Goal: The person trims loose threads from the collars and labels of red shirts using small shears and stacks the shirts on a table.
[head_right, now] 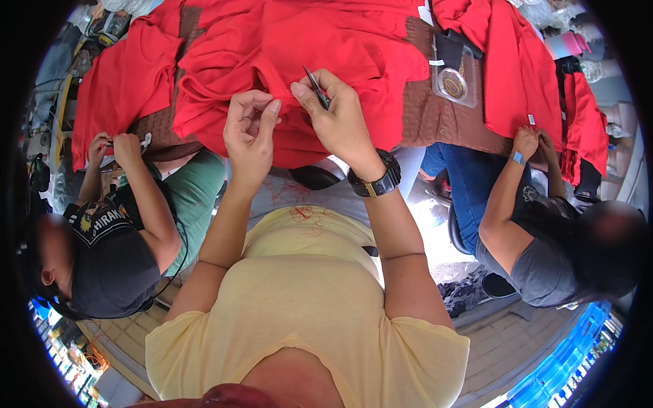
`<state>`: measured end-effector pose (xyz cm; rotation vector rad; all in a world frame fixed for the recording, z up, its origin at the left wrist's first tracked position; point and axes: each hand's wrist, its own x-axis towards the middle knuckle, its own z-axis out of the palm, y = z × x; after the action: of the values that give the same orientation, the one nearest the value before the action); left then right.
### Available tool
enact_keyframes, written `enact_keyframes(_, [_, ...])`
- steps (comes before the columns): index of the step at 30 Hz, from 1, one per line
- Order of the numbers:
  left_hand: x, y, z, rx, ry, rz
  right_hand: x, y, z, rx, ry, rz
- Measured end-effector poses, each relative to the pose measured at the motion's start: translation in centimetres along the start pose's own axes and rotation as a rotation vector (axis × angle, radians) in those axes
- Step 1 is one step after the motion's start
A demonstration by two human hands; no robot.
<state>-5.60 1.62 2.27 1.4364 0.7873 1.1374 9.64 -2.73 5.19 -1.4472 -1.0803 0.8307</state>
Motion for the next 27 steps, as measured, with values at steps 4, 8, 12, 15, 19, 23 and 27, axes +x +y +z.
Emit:
enact_keyframes(4, [0.1, 0.3, 0.2, 0.049, -0.031, 0.015, 0.1, 0.3, -0.1, -0.037, -0.014, -0.089])
enact_keyframes(8, [0.2, 0.3, 0.4, 0.159, -0.048, 0.117, -0.2, -0.3, 0.5, -0.273, 0.000, -0.335])
enact_keyframes(12, [0.4, 0.7, 0.2, 0.235, -0.012, 0.123, -1.7, -1.3, 1.2, -0.431, 0.031, -0.388])
enact_keyframes(15, [0.3, -0.4, -0.2, -0.186, -0.021, -0.068, -2.5, -1.8, 1.6, -0.263, 0.144, -0.339])
enact_keyframes(19, [0.1, -0.8, -0.6, -0.223, -0.024, -0.102, -4.5, -1.5, 1.5, 0.175, -0.138, 0.234])
enact_keyframes(23, [0.1, -0.6, -0.6, -0.193, -0.032, -0.102, -4.6, 0.4, 2.2, 0.414, -0.225, 0.393])
enact_keyframes(27, [-0.1, 0.1, -0.8, -0.232, -0.062, -0.148, -4.1, 0.7, 2.5, 0.487, -0.239, 0.385])
